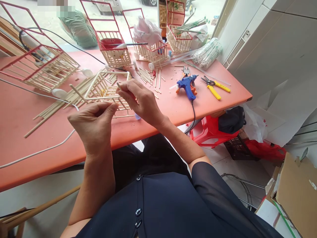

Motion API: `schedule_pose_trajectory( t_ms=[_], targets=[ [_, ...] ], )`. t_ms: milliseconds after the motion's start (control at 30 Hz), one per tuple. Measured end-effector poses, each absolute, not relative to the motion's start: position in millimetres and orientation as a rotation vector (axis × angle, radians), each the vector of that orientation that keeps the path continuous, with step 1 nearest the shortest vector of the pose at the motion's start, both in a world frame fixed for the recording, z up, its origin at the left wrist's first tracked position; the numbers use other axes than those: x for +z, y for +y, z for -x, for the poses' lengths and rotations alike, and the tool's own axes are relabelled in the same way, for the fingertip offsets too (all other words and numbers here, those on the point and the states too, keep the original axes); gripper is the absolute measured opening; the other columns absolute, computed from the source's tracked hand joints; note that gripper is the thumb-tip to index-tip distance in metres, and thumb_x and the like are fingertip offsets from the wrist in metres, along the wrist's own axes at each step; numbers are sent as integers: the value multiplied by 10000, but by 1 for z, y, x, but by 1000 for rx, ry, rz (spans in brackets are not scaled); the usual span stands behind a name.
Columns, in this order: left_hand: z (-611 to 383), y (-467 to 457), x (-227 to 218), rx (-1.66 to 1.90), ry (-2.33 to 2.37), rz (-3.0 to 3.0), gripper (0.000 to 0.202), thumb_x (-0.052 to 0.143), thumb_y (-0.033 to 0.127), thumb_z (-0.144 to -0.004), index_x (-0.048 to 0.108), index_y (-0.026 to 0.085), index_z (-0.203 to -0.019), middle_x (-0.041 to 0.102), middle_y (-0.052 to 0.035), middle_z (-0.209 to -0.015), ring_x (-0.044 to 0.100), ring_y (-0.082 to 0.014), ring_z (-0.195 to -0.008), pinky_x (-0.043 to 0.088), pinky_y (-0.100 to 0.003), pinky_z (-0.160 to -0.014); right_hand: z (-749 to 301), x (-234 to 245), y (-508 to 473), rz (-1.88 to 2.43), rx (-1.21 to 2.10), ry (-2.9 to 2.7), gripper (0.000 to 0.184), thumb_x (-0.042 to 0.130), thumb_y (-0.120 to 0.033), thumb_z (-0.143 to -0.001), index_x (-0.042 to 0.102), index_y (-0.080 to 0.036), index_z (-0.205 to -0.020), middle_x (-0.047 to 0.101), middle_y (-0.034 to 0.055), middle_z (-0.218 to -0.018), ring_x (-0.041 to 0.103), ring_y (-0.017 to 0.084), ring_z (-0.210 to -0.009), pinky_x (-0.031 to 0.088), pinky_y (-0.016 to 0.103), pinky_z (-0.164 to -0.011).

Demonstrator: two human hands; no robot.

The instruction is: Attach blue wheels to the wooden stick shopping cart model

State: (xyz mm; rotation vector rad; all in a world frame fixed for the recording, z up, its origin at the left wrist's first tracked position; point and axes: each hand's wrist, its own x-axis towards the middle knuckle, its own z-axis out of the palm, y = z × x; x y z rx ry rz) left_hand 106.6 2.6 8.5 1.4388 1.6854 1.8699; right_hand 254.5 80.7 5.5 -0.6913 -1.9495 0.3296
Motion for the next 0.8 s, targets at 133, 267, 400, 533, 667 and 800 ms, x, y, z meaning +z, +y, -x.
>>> schedule_pose_trajectory(
  t_ms=[133,267,400,533,667,800],
  targets=[
    [-106,4,6,1901,1635,-1459,28,871,208,-822,860,199,-799,798,-10,-766,727,-184,-746,550,-330,-772,-254,5,82,660,330,-1931,271,468,-350,-1210,642,-189,-1078,702,62,-1042,678,158,-992,628,334,-990],
    [-106,4,6,1907,1612,-1476,37,844,221,-835,856,207,-802,787,-10,-771,722,-189,-753,566,-338,-784,-254,4,84,665,336,-1933,282,461,-356,-1213,649,-184,-1093,701,64,-1053,671,159,-997,630,348,-995],
    [-107,4,8,1894,1632,-1483,65,827,255,-839,847,215,-792,777,-7,-768,714,-196,-758,569,-347,-785,-255,4,84,672,326,-1962,271,446,-322,-1213,650,-173,-1117,703,78,-1083,679,168,-1039,629,365,-1021],
    [-107,3,9,1871,1649,-1492,62,824,245,-839,848,216,-790,761,-5,-756,691,-187,-754,562,-338,-787,-255,4,83,681,324,-1967,253,455,-308,-1210,654,-175,-1128,719,83,-1107,689,168,-1057,629,359,-1030],
    [-107,4,8,1878,1656,-1508,57,824,244,-847,865,223,-814,774,-6,-767,704,-190,-768,559,-334,-788,-255,5,83,659,327,-1948,260,463,-321,-1210,655,-180,-1104,722,77,-1098,699,162,-1044,630,339,-1024],
    [-107,5,7,1908,1630,-1516,42,837,221,-842,869,222,-815,767,-3,-761,698,-181,-751,543,-321,-766,-255,5,83,657,341,-1929,265,470,-340,-1209,652,-191,-1085,721,63,-1081,705,160,-1032,637,329,-1017]
  ],
)
